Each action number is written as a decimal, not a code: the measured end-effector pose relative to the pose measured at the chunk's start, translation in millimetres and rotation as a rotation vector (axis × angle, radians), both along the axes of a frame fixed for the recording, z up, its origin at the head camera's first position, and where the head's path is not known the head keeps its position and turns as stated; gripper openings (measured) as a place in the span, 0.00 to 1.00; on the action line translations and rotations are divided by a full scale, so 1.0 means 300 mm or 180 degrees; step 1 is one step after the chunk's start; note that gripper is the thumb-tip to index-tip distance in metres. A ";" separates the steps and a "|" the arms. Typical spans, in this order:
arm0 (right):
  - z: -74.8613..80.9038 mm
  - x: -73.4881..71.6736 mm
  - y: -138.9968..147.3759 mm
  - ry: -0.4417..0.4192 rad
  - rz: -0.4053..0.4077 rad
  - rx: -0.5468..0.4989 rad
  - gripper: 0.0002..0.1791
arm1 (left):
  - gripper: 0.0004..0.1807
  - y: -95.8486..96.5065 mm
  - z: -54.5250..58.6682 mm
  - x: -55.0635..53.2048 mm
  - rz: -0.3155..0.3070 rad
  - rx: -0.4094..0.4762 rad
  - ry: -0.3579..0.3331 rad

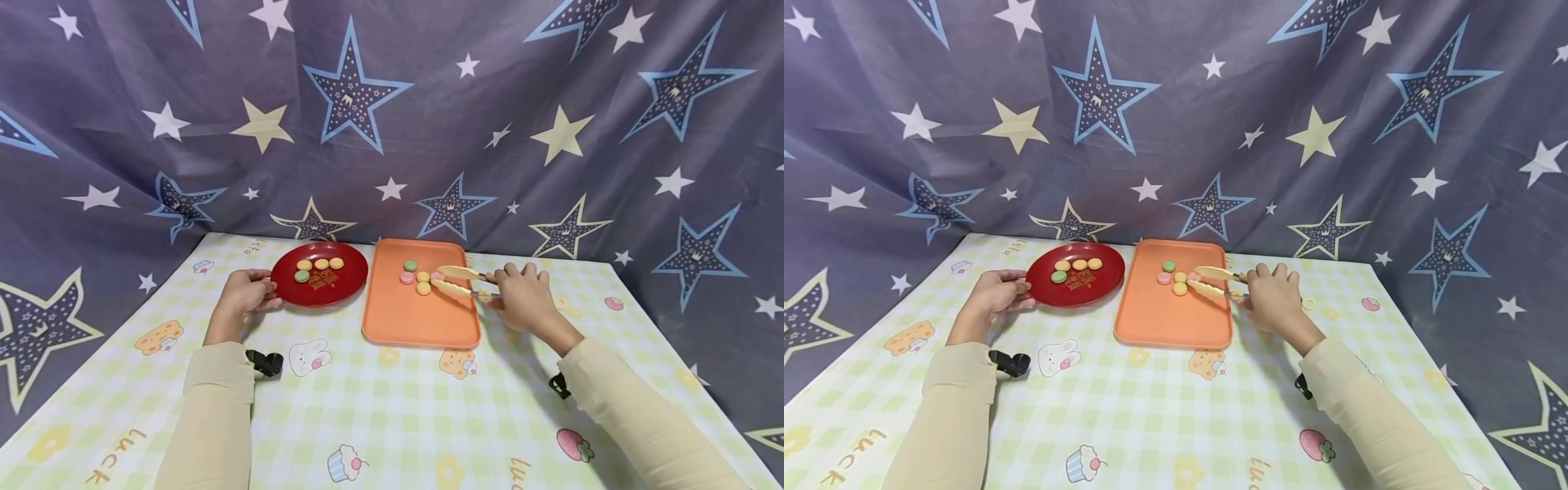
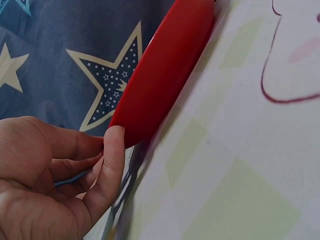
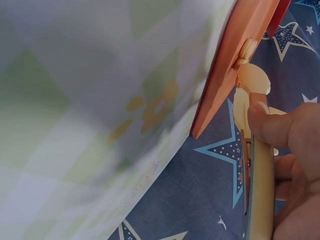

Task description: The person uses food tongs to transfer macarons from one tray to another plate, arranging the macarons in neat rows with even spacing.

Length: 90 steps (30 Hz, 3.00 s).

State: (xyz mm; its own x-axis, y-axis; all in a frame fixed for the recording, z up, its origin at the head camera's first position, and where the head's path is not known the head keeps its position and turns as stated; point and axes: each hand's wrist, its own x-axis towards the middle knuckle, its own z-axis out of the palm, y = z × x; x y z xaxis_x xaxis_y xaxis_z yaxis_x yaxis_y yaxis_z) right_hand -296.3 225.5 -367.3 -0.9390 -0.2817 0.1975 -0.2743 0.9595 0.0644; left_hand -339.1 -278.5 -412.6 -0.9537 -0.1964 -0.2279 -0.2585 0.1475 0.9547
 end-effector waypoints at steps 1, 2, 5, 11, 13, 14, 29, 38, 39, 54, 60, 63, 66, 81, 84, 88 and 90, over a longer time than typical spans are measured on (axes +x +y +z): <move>0.001 0.000 -0.001 0.0020 0.0003 -0.0004 0.23 | 0.27 0.000 0.000 0.000 0.0007 -0.0001 -0.0017; 0.002 -0.001 -0.001 0.0039 0.0006 -0.0007 0.23 | 0.27 -0.001 -0.001 -0.001 0.0011 0.0001 -0.0034; 0.006 -0.004 -0.005 0.0099 0.0013 -0.0030 0.22 | 0.27 -0.004 -0.003 -0.002 0.0040 0.0010 -0.0082; 0.028 -0.009 -0.042 0.0188 0.0033 -0.0066 0.21 | 0.27 -0.008 -0.009 -0.001 0.0039 -0.0001 -0.0076; 0.036 -0.012 -0.060 0.0213 0.0029 -0.0066 0.21 | 0.27 -0.010 -0.011 -0.001 0.0022 -0.0011 -0.0049; 0.041 -0.014 -0.070 0.0222 0.0024 -0.0064 0.21 | 0.27 -0.010 -0.012 -0.001 0.0010 -0.0012 -0.0037; 0.071 -0.048 -0.202 0.0050 -0.0017 0.0045 0.27 | 0.29 -0.003 -0.005 -0.002 -0.0009 -0.0020 0.0012; 0.068 -0.072 -0.290 -0.0109 0.0080 -0.0038 0.26 | 0.29 -0.005 -0.004 0.000 -0.0007 -0.0016 0.0019; 0.067 -0.075 -0.299 -0.0126 0.0087 -0.0033 0.25 | 0.28 -0.004 -0.004 0.000 -0.0003 -0.0014 0.0008; 0.058 -0.110 -0.433 -0.0238 0.0170 0.0106 0.18 | 0.28 0.004 0.005 0.006 -0.0016 -0.0025 0.0031; 0.061 -0.114 -0.487 -0.0314 0.0221 0.0170 0.20 | 0.28 0.003 0.003 0.007 -0.0025 0.0007 0.0049; 0.063 -0.116 -0.518 -0.0333 0.0224 0.0194 0.21 | 0.29 0.000 0.001 0.007 -0.0023 0.0033 0.0024; 0.067 -0.117 -0.548 -0.0330 0.0240 0.0210 0.22 | 0.29 -0.002 0.001 0.006 -0.0003 0.0043 0.0000; 0.048 -0.118 -0.677 -0.0305 0.0282 0.0320 0.28 | 0.30 -0.001 0.001 -0.001 -0.0008 0.0044 -0.0018; 0.040 -0.126 -0.701 -0.0289 0.0244 0.0401 0.28 | 0.29 -0.001 -0.001 -0.003 -0.0012 0.0033 -0.0010; 0.026 -0.141 -0.728 -0.0309 0.0153 0.0537 0.28 | 0.29 -0.002 -0.001 -0.006 -0.0010 0.0020 -0.0002; 0.018 -0.150 -0.739 -0.0343 0.0105 0.0577 0.27 | 0.29 0.001 0.001 -0.004 -0.0011 0.0015 -0.0002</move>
State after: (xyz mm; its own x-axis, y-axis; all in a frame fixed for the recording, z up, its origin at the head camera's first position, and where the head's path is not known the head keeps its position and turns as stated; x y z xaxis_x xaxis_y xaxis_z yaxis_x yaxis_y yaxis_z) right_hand -341.1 3.8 -361.8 -0.9415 -0.3346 0.0397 -0.3202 0.9252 0.2036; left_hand -340.3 -278.3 -412.2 -0.9542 -0.1919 -0.2294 -0.2586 0.1441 0.9552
